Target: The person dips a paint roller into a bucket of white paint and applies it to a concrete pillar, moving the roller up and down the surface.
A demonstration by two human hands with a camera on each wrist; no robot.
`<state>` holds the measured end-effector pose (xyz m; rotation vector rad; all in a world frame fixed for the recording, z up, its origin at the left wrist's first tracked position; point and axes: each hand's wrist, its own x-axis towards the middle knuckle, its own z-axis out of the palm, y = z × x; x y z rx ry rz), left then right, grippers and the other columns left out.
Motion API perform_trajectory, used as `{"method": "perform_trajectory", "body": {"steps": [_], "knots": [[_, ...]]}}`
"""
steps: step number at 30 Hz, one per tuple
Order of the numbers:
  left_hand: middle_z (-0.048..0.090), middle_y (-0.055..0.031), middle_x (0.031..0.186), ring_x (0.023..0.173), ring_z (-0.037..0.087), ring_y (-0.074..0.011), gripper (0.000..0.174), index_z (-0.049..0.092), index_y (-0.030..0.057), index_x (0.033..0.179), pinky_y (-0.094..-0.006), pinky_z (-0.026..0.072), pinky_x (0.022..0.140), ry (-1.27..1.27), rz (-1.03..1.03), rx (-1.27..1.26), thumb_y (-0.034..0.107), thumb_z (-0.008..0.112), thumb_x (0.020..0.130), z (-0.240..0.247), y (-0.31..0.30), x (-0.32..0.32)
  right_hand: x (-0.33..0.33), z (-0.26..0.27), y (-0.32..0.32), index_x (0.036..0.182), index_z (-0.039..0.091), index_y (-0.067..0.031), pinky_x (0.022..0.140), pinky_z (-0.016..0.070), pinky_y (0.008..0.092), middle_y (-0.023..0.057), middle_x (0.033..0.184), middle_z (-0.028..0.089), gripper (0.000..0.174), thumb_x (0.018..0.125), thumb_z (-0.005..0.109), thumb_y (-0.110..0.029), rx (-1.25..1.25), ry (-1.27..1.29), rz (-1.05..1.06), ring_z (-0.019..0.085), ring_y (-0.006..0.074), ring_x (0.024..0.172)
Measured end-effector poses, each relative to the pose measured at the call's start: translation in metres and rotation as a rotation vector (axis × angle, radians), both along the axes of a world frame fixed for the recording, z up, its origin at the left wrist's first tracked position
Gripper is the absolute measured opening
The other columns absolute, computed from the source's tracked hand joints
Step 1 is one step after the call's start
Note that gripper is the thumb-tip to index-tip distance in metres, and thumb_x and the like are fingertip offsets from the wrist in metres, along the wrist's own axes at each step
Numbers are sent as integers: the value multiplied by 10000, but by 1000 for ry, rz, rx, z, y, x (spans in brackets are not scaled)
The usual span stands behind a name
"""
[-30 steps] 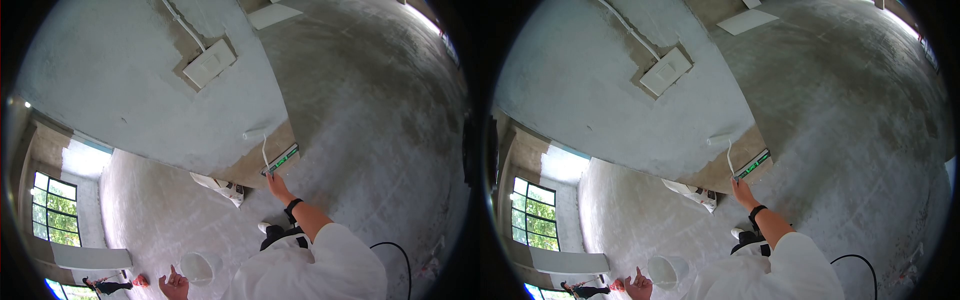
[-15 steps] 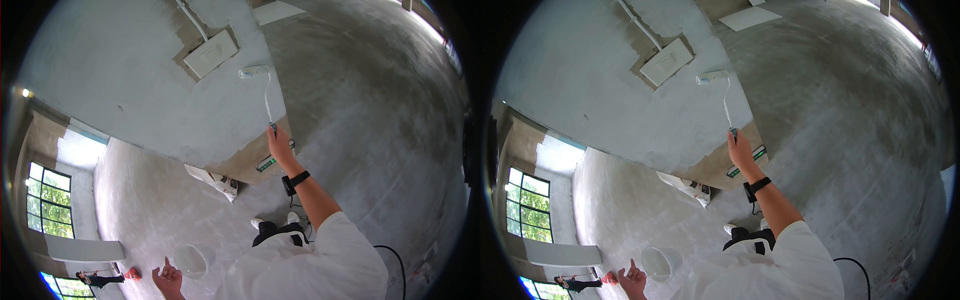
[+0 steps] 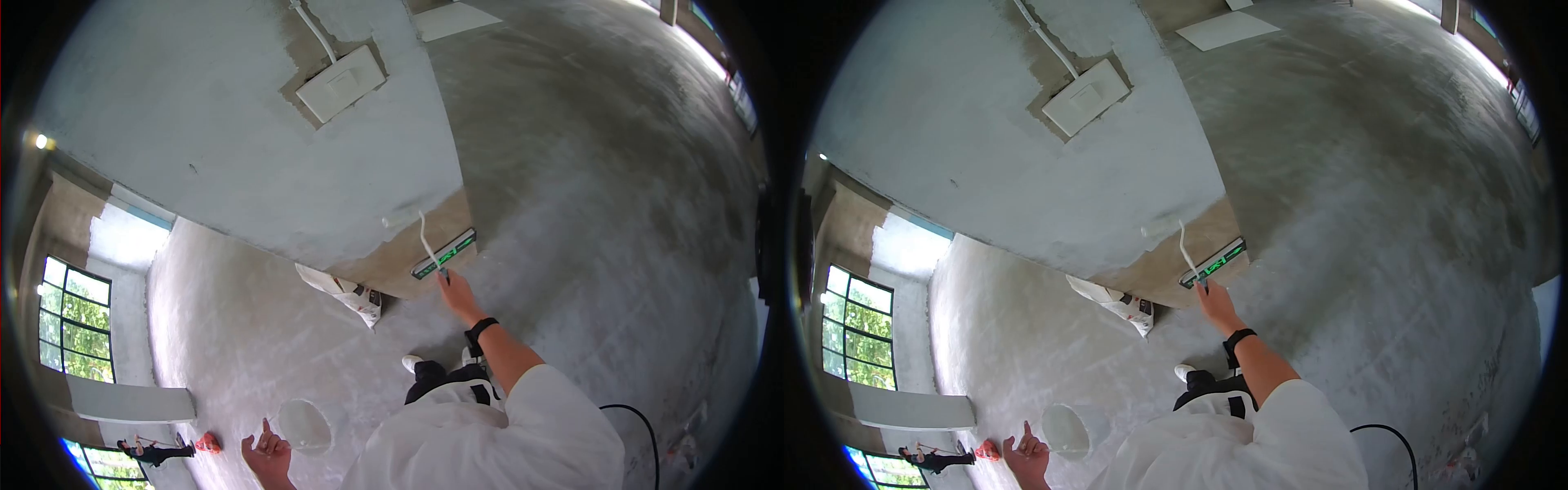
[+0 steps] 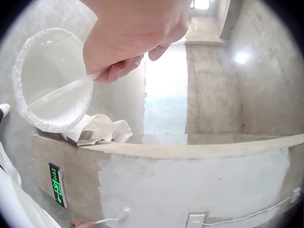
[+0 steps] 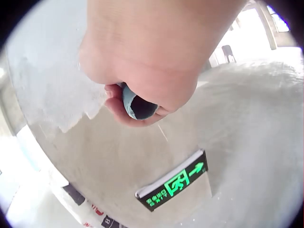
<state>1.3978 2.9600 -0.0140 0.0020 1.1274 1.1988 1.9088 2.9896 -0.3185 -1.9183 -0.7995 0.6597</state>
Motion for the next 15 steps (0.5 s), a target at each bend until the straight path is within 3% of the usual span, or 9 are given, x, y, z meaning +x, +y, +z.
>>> {"method": "perform_trajectory", "body": {"steps": [2,4,6,7,9,10,12,14,15], "knots": [[347,68,581,463,309,-77,531,531,24,1243,-261,292,528,6,-20,3,278,564,778,-1,-1,3,29,31,2,896,565,34,658,436,520,267,765,610,455,998,488,-402,135,25,-79,583,487,806],[353,67,581,463,311,-76,530,530,24,1243,-260,294,527,16,-36,3,277,562,779,-3,-2,4,59,72,9,860,554,34,618,437,479,228,689,591,459,991,506,-403,245,-4,-175,599,420,690],[352,65,582,463,309,-77,536,524,26,1253,-260,296,528,44,-42,-8,276,560,779,-6,-1,2,87,91,27,819,518,-3,525,422,403,121,589,529,458,1003,495,-422,370,-80,-268,554,297,533],[352,65,582,463,309,-77,536,524,26,1253,-260,296,528,43,-44,-12,276,560,779,-7,0,2,99,102,34,819,518,-3,525,422,403,121,589,529,458,1003,495,-422,366,-82,-269,554,297,533],[354,66,595,474,321,-78,556,494,44,1297,-265,310,529,2,-67,9,298,563,808,-8,0,2,107,119,45,779,449,-74,416,385,359,42,538,410,436,1019,472,-438,518,500,-198,456,184,422],[354,66,595,474,321,-78,556,494,44,1297,-265,310,529,1,-69,3,298,563,808,-8,-1,3,101,116,49,779,449,-74,416,385,359,42,538,410,436,1019,472,-438,513,499,-202,456,184,422],[356,66,598,475,322,-75,558,489,45,1300,-262,312,528,4,-61,-4,294,565,806,-8,2,7,81,99,72,776,413,-124,342,342,281,-22,525,377,414,1024,458,-452,521,812,-282,395,98,370],[355,65,591,472,319,-76,543,512,34,1271,-261,307,531,2,-50,-6,283,564,791,-4,1,14,39,86,80,777,416,-116,345,361,290,-8,520,379,426,1024,451,-461,497,848,-337,402,120,369],[355,65,584,470,317,-78,529,534,23,1243,-259,302,534,4,-37,-14,273,563,777,-3,0,16,11,41,97,784,414,-113,347,361,297,-8,523,379,426,1024,449,-463,513,699,-314,403,121,370]]}}
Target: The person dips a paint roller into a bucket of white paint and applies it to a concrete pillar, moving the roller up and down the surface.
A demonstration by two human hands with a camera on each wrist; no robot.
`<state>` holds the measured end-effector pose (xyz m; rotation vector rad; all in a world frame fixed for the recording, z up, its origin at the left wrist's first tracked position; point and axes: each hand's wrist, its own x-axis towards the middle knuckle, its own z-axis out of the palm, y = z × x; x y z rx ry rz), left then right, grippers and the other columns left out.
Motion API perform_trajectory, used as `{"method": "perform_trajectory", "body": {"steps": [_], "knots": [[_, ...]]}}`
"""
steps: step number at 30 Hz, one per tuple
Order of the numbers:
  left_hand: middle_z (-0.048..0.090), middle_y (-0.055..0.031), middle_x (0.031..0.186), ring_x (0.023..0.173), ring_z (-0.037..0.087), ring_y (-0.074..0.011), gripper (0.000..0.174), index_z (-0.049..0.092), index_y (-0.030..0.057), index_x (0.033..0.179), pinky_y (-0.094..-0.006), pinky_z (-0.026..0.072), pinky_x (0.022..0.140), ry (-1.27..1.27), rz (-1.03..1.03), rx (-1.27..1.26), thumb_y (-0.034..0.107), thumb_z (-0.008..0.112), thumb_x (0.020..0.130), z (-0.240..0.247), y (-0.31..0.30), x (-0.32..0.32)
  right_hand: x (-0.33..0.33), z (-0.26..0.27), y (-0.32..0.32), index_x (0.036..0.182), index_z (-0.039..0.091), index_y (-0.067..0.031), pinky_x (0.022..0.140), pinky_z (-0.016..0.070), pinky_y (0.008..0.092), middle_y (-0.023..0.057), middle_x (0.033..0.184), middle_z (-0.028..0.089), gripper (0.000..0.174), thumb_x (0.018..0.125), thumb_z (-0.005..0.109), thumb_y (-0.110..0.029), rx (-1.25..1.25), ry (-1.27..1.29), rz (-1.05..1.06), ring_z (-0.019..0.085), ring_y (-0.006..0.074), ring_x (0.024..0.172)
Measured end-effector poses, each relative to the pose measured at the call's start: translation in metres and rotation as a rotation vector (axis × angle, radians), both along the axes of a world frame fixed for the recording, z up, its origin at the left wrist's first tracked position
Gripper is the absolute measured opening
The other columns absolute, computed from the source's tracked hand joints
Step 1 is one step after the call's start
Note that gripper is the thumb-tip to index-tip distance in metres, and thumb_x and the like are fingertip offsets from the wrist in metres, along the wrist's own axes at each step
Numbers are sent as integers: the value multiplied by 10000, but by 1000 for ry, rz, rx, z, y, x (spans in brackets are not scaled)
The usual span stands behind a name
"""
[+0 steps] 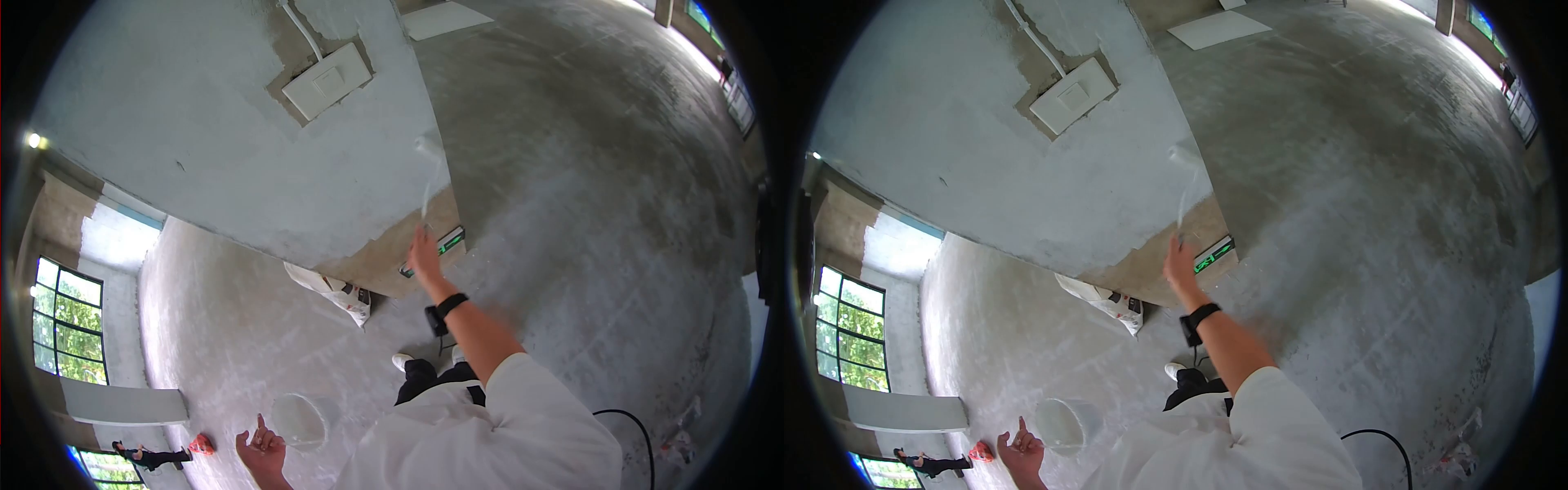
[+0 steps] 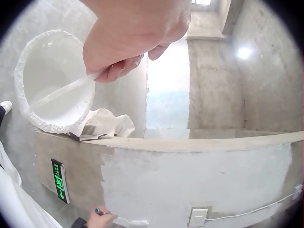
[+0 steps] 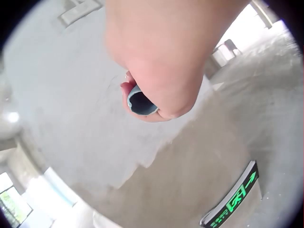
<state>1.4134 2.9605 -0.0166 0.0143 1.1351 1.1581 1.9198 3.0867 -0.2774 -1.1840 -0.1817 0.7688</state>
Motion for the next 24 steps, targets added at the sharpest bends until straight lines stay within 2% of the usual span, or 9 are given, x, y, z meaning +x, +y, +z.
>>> {"method": "perform_trajectory", "body": {"steps": [1,4,6,9,11,14,16,19,24], "knots": [[355,65,584,470,317,-78,529,534,23,1243,-259,302,534,3,0,1,273,563,777,-1,0,-1,-27,-39,14,792,412,-110,348,361,303,-8,526,380,427,1024,447,-466,-12,-148,-16,404,122,372],[347,62,584,470,314,-79,542,525,17,1255,-258,296,531,-25,-40,10,273,562,779,-4,2,-4,-80,-15,-13,807,412,-101,357,362,305,-3,536,395,417,1023,461,-454,-31,90,142,408,122,377],[354,60,586,469,311,-79,547,522,15,1262,-258,291,526,-12,-11,-12,274,559,781,-1,3,2,-95,-47,-7,820,412,-94,362,357,304,0,544,407,412,1020,478,-447,-46,-135,135,413,119,386],[354,59,585,468,308,-78,559,515,7,1271,-256,285,522,1,-18,-19,271,559,781,5,6,7,-69,-42,-39,814,415,-93,373,357,304,0,548,414,415,1019,484,-447,-78,-36,268,414,115,392],[355,58,585,468,306,-78,560,511,5,1275,-258,282,522,13,-24,-23,270,560,784,6,9,10,-45,-60,-45,794,416,-95,384,354,298,-3,550,417,423,1020,478,-447,-98,-315,147,422,113,403],[348,55,595,474,309,-79,579,484,19,1309,-256,281,527,19,-35,-18,279,563,797,3,8,4,-4,-30,-51,777,421,-102,390,350,294,-13,548,404,421,1022,472,-440,-109,-240,176,420,106,414],[341,53,606,478,313,-79,598,461,35,1339,-253,283,532,8,-50,-11,288,565,807,3,7,4,16,12,-50,769,427,-107,390,345,296,-24,542,385,435,1026,444,-457,-37,166,76,416,104,420],[335,51,610,475,308,-79,596,465,35,1335,-256,281,518,26,9,-27,293,565,807,9,4,9,20,35,-34,766,432,-111,388,337,295,-25,538,359,452,1030,412,-477,17,382,116,398,107,413],[304,52,602,470,299,-80,572,489,26,1305,-260,289,505,59,61,-19,302,559,809,11,2,10,-86,27,-14,745,427,-107,389,358,296,-4,536,377,492,1025,401,-510,1,403,204,403,125,408]]}}
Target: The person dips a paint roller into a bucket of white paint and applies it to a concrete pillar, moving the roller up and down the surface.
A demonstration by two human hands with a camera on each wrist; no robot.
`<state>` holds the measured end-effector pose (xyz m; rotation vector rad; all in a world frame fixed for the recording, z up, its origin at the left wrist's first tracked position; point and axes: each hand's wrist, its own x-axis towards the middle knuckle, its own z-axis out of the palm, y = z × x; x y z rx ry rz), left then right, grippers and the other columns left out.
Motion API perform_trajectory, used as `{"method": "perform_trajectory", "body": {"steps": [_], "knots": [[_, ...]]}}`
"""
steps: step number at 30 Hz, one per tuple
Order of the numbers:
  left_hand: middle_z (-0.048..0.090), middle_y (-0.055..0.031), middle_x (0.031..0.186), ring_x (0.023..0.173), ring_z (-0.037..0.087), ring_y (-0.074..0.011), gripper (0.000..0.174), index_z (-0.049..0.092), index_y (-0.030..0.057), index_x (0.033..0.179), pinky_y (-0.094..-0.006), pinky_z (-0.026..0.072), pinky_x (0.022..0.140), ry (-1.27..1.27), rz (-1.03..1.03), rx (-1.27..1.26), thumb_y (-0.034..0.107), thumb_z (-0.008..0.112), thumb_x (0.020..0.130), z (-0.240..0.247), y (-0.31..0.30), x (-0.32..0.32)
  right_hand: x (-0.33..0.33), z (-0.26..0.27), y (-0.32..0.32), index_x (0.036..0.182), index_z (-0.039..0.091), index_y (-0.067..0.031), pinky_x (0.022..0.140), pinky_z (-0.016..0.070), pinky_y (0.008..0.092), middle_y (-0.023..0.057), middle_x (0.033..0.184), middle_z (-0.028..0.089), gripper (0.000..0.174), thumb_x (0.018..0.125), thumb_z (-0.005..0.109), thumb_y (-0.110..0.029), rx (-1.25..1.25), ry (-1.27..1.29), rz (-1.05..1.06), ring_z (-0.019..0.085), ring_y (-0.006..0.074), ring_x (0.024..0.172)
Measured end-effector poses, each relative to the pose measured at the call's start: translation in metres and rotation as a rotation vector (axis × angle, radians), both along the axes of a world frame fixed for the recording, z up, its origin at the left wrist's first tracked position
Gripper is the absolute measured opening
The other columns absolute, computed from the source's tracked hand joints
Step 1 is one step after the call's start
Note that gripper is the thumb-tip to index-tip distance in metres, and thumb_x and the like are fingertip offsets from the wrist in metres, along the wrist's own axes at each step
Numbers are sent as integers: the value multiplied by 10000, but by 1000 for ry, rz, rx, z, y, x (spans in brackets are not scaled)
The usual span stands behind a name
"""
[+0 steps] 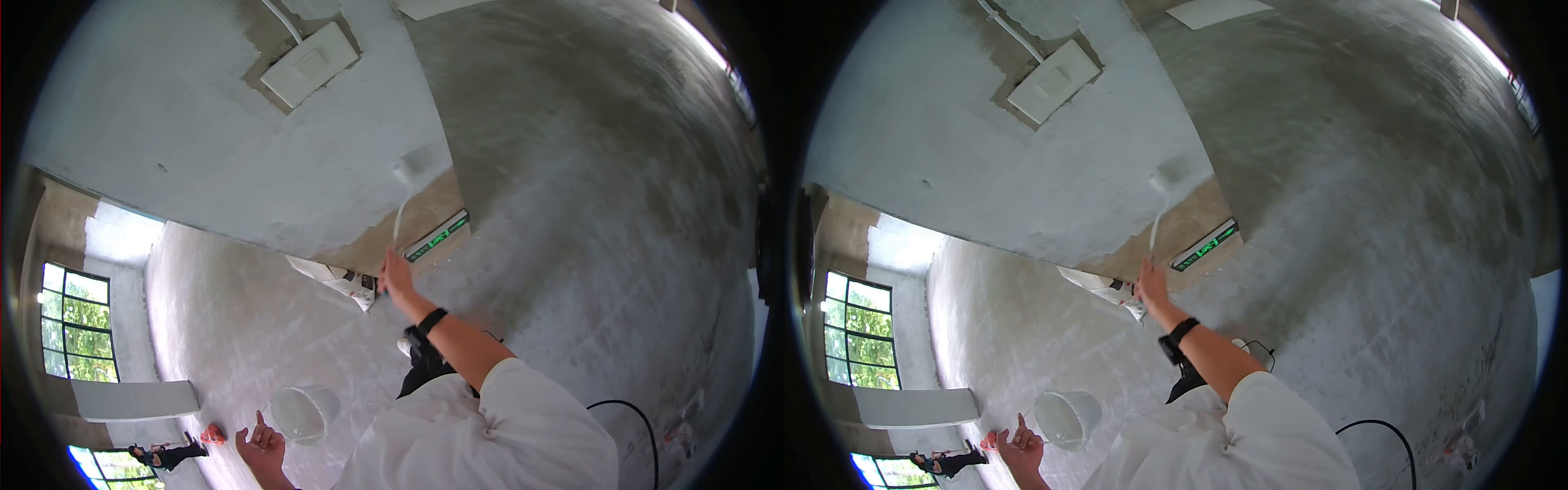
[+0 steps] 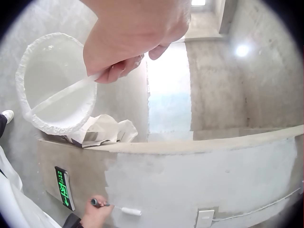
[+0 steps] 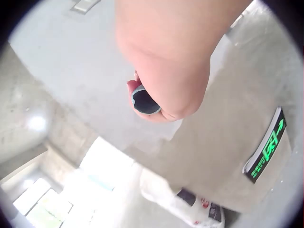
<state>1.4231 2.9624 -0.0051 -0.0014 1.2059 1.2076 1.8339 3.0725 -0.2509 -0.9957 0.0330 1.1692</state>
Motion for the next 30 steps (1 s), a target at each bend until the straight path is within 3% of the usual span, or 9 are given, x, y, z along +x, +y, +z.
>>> {"method": "perform_trajectory", "body": {"steps": [5,8,10,13,15,21,23,25,30], "knots": [[318,62,595,467,310,-76,545,511,16,1267,-257,295,505,25,-3,22,304,564,808,6,-1,2,-15,0,-12,739,447,-100,386,378,300,10,516,405,497,1029,400,-501,-33,53,132,440,139,409],[325,67,591,465,316,-74,536,519,13,1253,-255,295,506,27,0,20,303,570,804,7,-7,-2,49,-17,-7,725,446,-125,394,377,296,4,536,409,490,1023,414,-512,42,-108,-58,434,126,420],[328,68,588,464,317,-74,537,520,13,1251,-254,295,507,12,-7,27,303,573,801,4,-8,-2,91,-16,4,733,448,-132,386,370,281,9,527,434,482,1025,406,-513,48,77,-143,448,128,421],[341,65,589,462,319,-74,540,520,15,1251,-251,291,508,39,17,12,301,585,797,5,-12,-2,59,-19,24,765,437,-126,377,363,285,-8,520,395,463,1027,403,-506,78,97,-158,432,127,414],[358,62,592,464,325,-74,544,521,19,1253,-252,291,510,0,13,36,300,599,794,7,-16,-6,-7,-34,34,810,435,-108,365,354,297,-12,531,372,451,1028,406,-502,57,-108,-143,418,134,391],[366,53,580,467,311,-75,516,553,10,1229,-247,295,516,49,32,9,289,573,794,24,-15,-2,-96,-45,5,730,447,-86,343,351,302,15,497,427,508,1026,424,-498,40,110,149,445,148,358],[365,53,582,469,308,-75,520,551,11,1234,-248,295,518,61,19,-1,291,572,796,26,-14,1,-67,-70,10,718,428,-96,343,350,307,6,498,414,504,1025,428,-495,-1,-215,38,442,139,367],[363,53,583,471,306,-76,524,548,11,1239,-248,295,520,63,9,-12,292,572,797,23,-11,3,-12,-72,18,732,422,-99,346,350,306,0,505,401,498,1025,425,-501,-13,-238,-65,433,133,369],[379,51,598,474,337,-77,532,516,8,1256,-250,295,525,103,-14,-13,303,589,820,18,-12,7,67,-25,29,716,423,-101,348,362,301,3,501,402,509,1027,414,-503,52,44,-205,434,138,366]]}}
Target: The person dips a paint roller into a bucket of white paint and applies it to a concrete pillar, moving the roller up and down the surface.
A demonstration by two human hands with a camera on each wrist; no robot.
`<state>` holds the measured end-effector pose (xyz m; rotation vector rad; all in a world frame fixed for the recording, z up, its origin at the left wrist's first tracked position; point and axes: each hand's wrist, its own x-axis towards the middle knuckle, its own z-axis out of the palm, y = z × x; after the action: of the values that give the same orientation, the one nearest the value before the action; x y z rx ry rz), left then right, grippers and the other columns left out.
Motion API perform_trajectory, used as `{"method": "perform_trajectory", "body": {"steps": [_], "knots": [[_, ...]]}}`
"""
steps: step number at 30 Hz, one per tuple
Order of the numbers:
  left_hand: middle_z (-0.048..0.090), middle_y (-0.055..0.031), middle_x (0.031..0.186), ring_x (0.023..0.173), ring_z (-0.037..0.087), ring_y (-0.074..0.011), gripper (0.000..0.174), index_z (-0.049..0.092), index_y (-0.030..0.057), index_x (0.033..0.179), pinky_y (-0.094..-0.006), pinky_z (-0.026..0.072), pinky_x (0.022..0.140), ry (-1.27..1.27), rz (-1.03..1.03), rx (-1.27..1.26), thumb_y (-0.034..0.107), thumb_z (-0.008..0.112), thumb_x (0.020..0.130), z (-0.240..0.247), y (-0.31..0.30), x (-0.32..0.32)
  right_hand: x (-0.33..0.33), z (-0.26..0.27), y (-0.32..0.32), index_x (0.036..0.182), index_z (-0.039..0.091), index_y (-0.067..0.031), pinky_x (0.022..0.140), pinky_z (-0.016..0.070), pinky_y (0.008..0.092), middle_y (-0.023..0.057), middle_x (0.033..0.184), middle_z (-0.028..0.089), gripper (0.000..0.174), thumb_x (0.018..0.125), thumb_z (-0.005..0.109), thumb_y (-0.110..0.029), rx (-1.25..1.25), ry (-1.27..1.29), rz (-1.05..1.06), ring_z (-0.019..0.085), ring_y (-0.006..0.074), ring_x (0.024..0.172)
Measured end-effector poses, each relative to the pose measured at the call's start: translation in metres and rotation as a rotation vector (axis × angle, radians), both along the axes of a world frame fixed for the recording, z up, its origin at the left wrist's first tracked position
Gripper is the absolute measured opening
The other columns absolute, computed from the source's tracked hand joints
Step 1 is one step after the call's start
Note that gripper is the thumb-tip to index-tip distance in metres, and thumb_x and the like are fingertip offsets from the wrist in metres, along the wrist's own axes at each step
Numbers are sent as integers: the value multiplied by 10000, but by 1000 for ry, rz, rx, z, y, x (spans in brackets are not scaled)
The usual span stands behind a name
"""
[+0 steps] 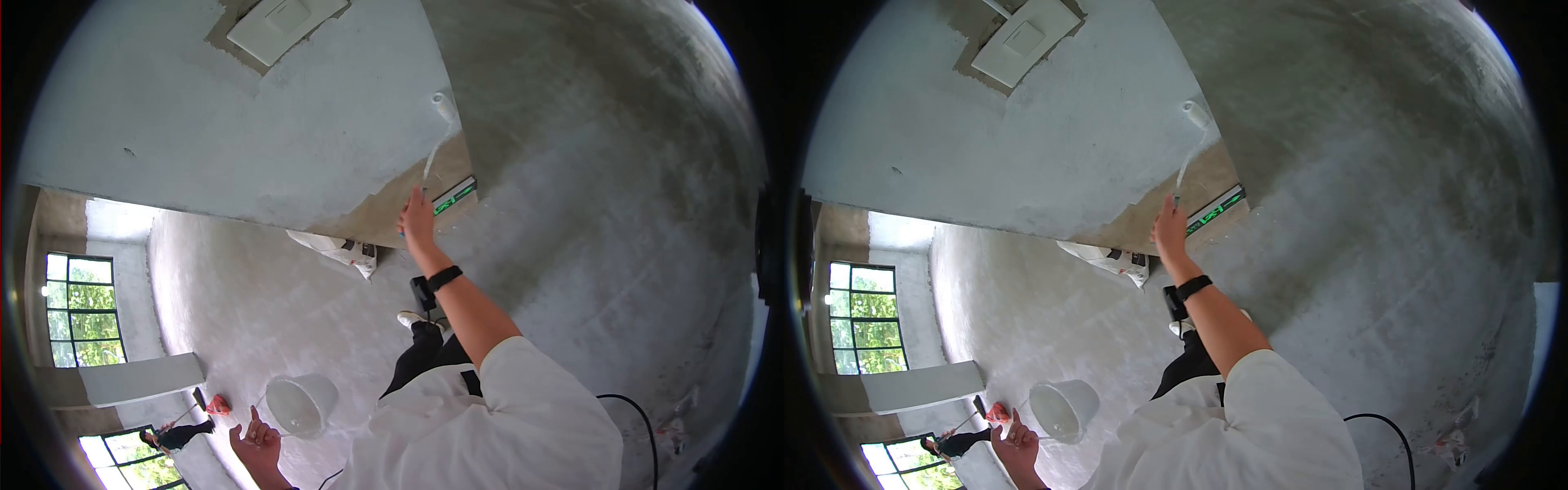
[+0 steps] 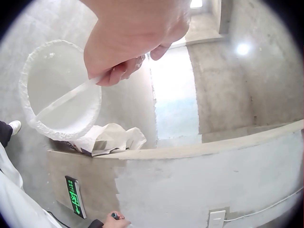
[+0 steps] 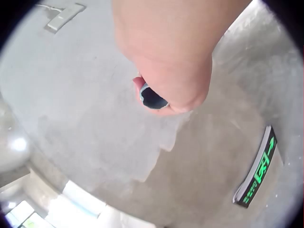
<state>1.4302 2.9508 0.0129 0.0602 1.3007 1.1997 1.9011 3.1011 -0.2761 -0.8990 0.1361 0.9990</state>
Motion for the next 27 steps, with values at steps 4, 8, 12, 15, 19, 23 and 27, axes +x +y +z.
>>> {"method": "perform_trajectory", "body": {"steps": [4,8,12,15,19,23,27], "knots": [[383,51,601,468,338,-79,530,529,14,1254,-250,292,521,-38,-11,14,307,593,817,-11,2,-12,-106,-30,7,754,422,-89,355,339,317,7,525,410,456,1034,436,-448,-160,-249,94,415,128,390],[354,48,601,478,307,-84,544,541,11,1262,-251,296,525,-91,33,-12,287,575,794,-10,3,-7,-156,2,-29,770,448,-71,359,351,324,23,531,440,468,1032,438,-459,-58,-80,351,447,149,383],[355,50,599,472,306,-80,537,540,19,1264,-251,290,522,-76,22,-21,299,577,807,-15,4,-10,-118,-12,-39,744,424,-107,357,351,291,5,521,415,471,1029,416,-483,-102,-173,291,432,126,389],[360,50,600,472,312,-76,549,516,26,1287,-250,285,518,-83,11,-28,302,579,817,-22,4,-14,-41,-14,-47,740,421,-121,366,340,278,-2,519,407,473,1032,407,-493,-136,-227,144,422,116,393],[340,51,600,467,292,-76,540,547,15,1258,-243,285,509,-78,50,-67,301,556,800,-28,5,-14,41,-5,-40,756,406,-133,387,310,275,-20,520,350,473,1028,402,-520,-130,-214,57,350,100,406],[344,51,595,464,300,-76,544,545,8,1258,-236,286,506,-33,119,-83,303,555,801,-25,-1,-9,21,-6,-22,766,398,-134,392,302,278,-28,529,331,471,1025,401,-527,-72,-26,79,322,97,414],[358,47,591,462,308,-77,537,547,3,1255,-244,295,505,-29,132,-53,301,554,809,-25,-8,-20,-91,-50,-6,766,404,-119,371,343,294,-8,526,373,474,1026,399,-515,-150,-190,217,386,115,396]]}}
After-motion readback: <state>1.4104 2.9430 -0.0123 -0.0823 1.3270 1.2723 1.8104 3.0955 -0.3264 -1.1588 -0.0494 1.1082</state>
